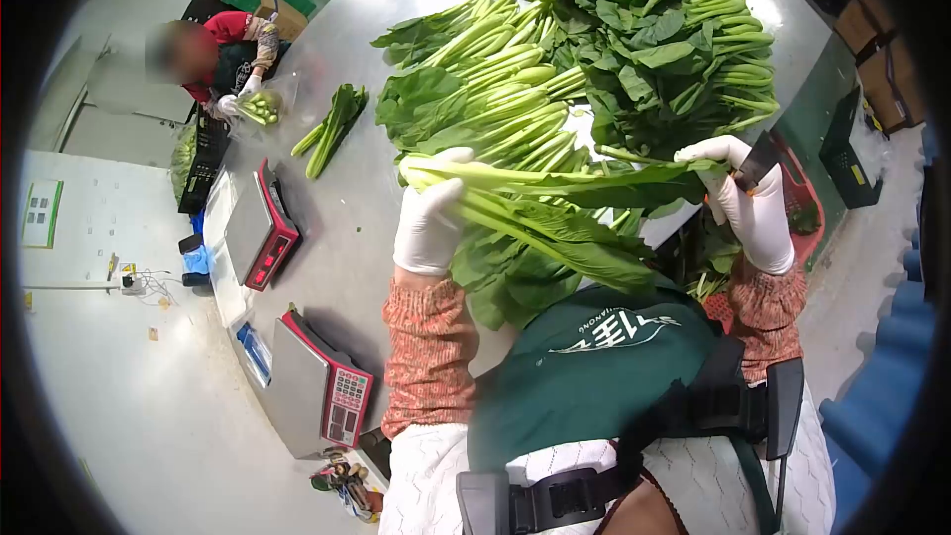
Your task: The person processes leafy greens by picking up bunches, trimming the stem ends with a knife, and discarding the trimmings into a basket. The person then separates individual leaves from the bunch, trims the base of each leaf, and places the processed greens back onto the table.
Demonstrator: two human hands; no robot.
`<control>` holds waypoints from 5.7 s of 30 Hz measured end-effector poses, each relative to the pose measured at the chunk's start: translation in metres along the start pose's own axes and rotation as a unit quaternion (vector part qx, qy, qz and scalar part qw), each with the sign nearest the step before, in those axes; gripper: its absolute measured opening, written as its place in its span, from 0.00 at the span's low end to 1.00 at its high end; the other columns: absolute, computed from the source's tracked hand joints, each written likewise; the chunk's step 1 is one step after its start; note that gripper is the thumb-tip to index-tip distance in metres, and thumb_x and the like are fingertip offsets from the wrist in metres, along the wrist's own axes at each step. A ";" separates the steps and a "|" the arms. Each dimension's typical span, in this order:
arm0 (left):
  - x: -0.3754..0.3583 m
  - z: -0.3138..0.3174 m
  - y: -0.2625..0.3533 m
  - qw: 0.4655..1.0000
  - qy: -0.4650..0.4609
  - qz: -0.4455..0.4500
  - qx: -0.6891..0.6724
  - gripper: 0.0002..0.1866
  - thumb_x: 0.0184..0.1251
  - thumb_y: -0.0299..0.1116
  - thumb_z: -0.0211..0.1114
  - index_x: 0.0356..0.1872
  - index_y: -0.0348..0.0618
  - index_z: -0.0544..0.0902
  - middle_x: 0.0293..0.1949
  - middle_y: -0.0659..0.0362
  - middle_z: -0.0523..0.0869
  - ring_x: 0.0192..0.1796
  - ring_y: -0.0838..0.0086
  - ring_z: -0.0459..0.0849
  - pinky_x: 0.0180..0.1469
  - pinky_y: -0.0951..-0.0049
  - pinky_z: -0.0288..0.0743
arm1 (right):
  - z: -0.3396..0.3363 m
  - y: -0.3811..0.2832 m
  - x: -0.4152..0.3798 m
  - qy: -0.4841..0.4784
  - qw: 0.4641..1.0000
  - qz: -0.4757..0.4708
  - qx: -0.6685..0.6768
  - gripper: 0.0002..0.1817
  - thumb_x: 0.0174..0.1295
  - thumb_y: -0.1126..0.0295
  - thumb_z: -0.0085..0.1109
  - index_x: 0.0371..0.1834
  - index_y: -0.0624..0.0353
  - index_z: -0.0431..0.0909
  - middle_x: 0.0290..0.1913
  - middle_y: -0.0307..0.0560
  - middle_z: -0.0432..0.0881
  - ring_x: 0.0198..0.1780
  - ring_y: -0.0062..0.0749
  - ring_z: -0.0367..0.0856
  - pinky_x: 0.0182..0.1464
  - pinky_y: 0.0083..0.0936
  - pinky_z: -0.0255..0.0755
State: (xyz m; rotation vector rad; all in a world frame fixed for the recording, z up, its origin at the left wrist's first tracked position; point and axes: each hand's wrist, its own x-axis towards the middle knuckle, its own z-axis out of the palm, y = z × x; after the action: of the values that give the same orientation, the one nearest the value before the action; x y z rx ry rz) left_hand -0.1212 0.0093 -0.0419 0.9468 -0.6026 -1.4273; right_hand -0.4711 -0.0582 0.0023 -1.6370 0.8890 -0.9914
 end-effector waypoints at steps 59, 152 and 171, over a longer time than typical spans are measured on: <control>-0.011 -0.122 0.022 0.947 0.126 0.080 -0.285 0.32 0.56 0.21 0.61 0.66 0.26 0.67 0.51 0.44 0.74 0.56 0.52 0.73 0.67 0.48 0.65 | 0.054 0.125 -0.038 -0.232 0.893 0.074 -0.378 0.30 0.55 0.62 0.65 0.64 0.47 0.76 0.37 0.55 0.87 0.39 0.51 0.86 0.41 0.42 0.79; -0.031 0.092 -0.073 0.777 -0.071 0.176 0.601 0.19 0.52 0.25 0.77 0.46 0.40 0.82 0.40 0.56 0.84 0.41 0.68 0.84 0.46 0.71 0.77 | 0.063 0.056 -0.025 -0.065 0.985 0.158 0.001 0.08 0.67 0.71 0.58 0.42 0.64 0.82 0.32 0.41 0.83 0.34 0.19 0.78 0.42 0.22 0.74; -0.060 0.009 -0.020 0.781 0.219 0.192 0.552 0.10 0.61 0.20 0.69 0.43 0.38 0.84 0.37 0.62 0.86 0.40 0.80 0.82 0.48 0.78 0.76 | 0.123 0.207 -0.003 -0.184 0.917 0.066 -0.348 0.20 0.55 0.55 0.68 0.40 0.60 0.80 0.38 0.53 0.84 0.40 0.46 0.85 0.43 0.39 0.78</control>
State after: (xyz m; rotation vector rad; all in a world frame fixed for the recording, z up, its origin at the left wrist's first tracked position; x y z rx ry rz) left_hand -0.1457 0.0687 -0.0421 1.8627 -1.2238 -0.3283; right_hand -0.3793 -0.0609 -0.2202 -2.2213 1.1403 -0.2390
